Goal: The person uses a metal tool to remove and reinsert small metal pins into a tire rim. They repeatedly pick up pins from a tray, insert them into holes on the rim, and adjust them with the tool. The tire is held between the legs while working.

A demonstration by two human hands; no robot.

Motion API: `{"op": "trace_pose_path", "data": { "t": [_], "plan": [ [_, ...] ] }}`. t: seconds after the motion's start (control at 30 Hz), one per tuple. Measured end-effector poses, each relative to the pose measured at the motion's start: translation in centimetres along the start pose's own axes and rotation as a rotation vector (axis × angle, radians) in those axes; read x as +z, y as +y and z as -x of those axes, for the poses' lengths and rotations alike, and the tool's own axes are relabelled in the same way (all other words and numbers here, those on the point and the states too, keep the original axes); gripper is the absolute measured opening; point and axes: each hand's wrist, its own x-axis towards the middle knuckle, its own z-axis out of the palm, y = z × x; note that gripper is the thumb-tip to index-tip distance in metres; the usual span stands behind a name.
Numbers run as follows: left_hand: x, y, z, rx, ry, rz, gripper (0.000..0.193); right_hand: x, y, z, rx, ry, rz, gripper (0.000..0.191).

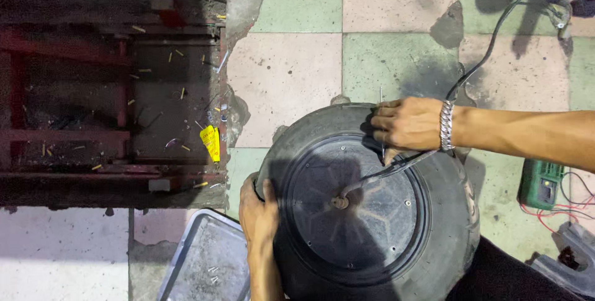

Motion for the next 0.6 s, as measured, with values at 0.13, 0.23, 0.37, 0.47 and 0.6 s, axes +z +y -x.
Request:
{"op": "trace_pose_path", "data": {
  "t": [0.13, 0.23, 0.37, 0.47, 0.6],
  "plan": [
    [0.2, -0.1, 0.3, -0.005, 0.008, 0.009, 0.054, -0.4, 0.1, 0.5, -0.002, 0.036, -0.058, 0.058],
    [0.3, -0.4, 0.4, -0.064, -0.023, -0.034, 0.061, -0.7, -0.2, 0.8, 0.034, -0.031, -0.089, 0.057],
    [0.0, -2.1, 0.0, -0.275, -0.195, -0.082, 0.080, -1.1, -0.5, 0.8, 0.057, -0.041, -0.119, 0.054],
    [-0.5, -3.9, 0.0, -0.359, -0.261, 0.008, 0.094, -1.3, -1.0, 0.3, 0.096, -0.099, -0.114, 0.050],
    [-0.3, -5.0, 0.5, -0.344, -0.255, 0.196, 0.100, -1.6, -2.3, 0.2, 0.187, -0.109, -0.042, 0.045]
  ]
}}
